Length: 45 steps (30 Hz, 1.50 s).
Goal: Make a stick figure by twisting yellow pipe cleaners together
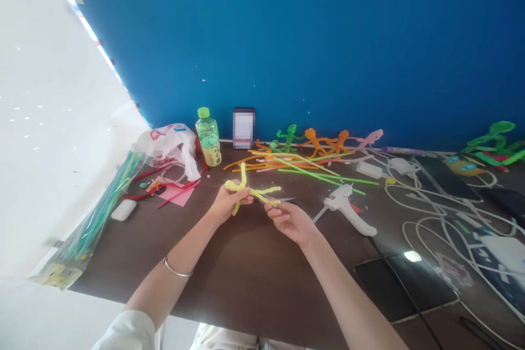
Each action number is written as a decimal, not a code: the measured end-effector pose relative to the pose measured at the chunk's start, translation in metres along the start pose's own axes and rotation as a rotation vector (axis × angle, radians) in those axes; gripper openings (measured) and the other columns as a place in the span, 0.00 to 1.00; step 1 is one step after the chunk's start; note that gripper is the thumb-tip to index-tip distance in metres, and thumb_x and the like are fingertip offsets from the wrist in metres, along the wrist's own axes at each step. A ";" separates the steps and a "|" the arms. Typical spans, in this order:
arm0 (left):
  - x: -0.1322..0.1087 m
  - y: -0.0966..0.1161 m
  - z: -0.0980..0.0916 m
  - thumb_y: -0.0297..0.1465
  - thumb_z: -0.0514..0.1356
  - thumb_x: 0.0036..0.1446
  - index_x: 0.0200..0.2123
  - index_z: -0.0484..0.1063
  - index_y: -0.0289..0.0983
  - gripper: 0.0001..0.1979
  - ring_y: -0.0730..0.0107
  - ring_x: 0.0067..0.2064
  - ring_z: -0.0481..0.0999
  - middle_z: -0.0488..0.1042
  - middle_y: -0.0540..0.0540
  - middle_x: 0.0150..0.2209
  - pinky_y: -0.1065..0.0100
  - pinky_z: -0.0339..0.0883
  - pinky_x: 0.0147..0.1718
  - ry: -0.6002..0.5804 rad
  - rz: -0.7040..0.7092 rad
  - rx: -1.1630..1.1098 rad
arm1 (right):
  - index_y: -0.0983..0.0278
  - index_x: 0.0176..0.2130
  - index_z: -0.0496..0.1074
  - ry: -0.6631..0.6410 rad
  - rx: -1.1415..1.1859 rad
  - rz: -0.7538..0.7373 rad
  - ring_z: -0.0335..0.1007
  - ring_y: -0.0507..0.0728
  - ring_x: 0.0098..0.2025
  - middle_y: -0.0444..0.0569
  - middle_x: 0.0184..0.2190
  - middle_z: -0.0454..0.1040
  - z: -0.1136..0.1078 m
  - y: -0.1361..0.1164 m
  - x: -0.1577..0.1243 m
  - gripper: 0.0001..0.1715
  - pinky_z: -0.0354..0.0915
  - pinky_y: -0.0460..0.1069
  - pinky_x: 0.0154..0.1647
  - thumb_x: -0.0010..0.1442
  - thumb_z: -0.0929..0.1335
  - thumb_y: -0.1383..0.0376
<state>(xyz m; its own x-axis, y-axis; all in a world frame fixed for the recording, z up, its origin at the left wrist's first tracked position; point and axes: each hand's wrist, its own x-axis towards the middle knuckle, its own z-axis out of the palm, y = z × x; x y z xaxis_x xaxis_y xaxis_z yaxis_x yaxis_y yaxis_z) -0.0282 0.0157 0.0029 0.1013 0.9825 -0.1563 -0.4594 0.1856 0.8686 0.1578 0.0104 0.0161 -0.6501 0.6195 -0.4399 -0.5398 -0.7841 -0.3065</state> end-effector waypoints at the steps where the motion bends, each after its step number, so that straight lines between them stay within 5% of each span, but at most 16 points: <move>1: 0.000 0.000 0.000 0.32 0.68 0.36 0.26 0.60 0.34 0.19 0.72 0.25 0.75 0.70 0.52 0.21 0.71 0.72 0.28 -0.005 0.007 0.012 | 0.67 0.35 0.62 0.000 -0.008 -0.003 0.58 0.42 0.19 0.45 0.26 0.62 0.000 -0.001 -0.001 0.08 0.57 0.32 0.11 0.58 0.57 0.76; 10: -0.005 0.000 0.003 0.33 0.67 0.38 0.24 0.59 0.34 0.18 0.71 0.24 0.75 0.67 0.53 0.19 0.67 0.73 0.30 -0.041 0.039 0.134 | 0.71 0.30 0.66 0.119 -0.276 -0.100 0.55 0.42 0.18 0.44 0.22 0.61 -0.005 -0.003 0.001 0.07 0.53 0.34 0.11 0.52 0.62 0.79; 22: -0.005 0.004 0.003 0.34 0.67 0.39 0.23 0.60 0.33 0.18 0.68 0.26 0.76 0.70 0.51 0.20 0.68 0.72 0.28 -0.093 0.044 0.237 | 0.73 0.36 0.72 -0.092 -0.570 0.027 0.52 0.41 0.21 0.41 0.21 0.57 -0.007 -0.011 -0.008 0.11 0.51 0.36 0.17 0.50 0.70 0.70; 26: -0.004 0.003 0.002 0.34 0.67 0.38 0.23 0.61 0.33 0.18 0.68 0.25 0.76 0.71 0.50 0.20 0.68 0.73 0.28 -0.091 0.037 0.222 | 0.70 0.37 0.72 -0.091 -0.750 -0.041 0.53 0.43 0.22 0.41 0.21 0.59 -0.005 -0.008 -0.010 0.15 0.54 0.40 0.21 0.49 0.71 0.64; 31: -0.002 0.000 0.005 0.33 0.68 0.36 0.23 0.62 0.32 0.18 0.69 0.23 0.75 0.70 0.50 0.19 0.67 0.73 0.28 0.044 0.031 0.159 | 0.67 0.32 0.72 0.107 -1.312 -0.377 0.63 0.50 0.26 0.45 0.24 0.69 -0.004 -0.002 -0.004 0.13 0.58 0.45 0.27 0.51 0.67 0.59; 39: -0.003 -0.006 0.016 0.30 0.68 0.37 0.25 0.67 0.30 0.15 0.72 0.24 0.74 0.72 0.46 0.21 0.71 0.73 0.28 0.246 -0.055 -0.020 | 0.65 0.34 0.70 0.338 -2.256 -1.265 0.66 0.55 0.31 0.51 0.29 0.71 -0.013 0.006 0.001 0.11 0.58 0.50 0.33 0.60 0.59 0.69; 42: -0.005 -0.008 0.020 0.30 0.68 0.39 0.28 0.68 0.30 0.14 0.74 0.24 0.74 0.72 0.47 0.22 0.74 0.72 0.27 0.240 -0.087 -0.108 | 0.64 0.37 0.70 0.487 -2.261 -1.550 0.66 0.55 0.32 0.51 0.31 0.73 -0.015 0.007 0.000 0.10 0.57 0.51 0.35 0.58 0.61 0.71; 45: -0.006 -0.009 0.020 0.30 0.68 0.38 0.28 0.65 0.32 0.15 0.76 0.24 0.73 0.72 0.48 0.23 0.75 0.71 0.26 0.179 -0.050 -0.162 | 0.64 0.35 0.71 0.535 -1.959 -1.565 0.67 0.55 0.32 0.50 0.30 0.73 -0.013 0.005 0.001 0.08 0.59 0.50 0.35 0.58 0.62 0.67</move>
<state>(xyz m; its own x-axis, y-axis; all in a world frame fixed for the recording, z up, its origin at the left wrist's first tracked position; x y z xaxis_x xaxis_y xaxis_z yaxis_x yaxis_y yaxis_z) -0.0070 0.0074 0.0054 -0.0241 0.9564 -0.2912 -0.5950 0.2204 0.7730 0.1617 0.0060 0.0028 -0.2119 0.6653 0.7159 0.7310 0.5941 -0.3358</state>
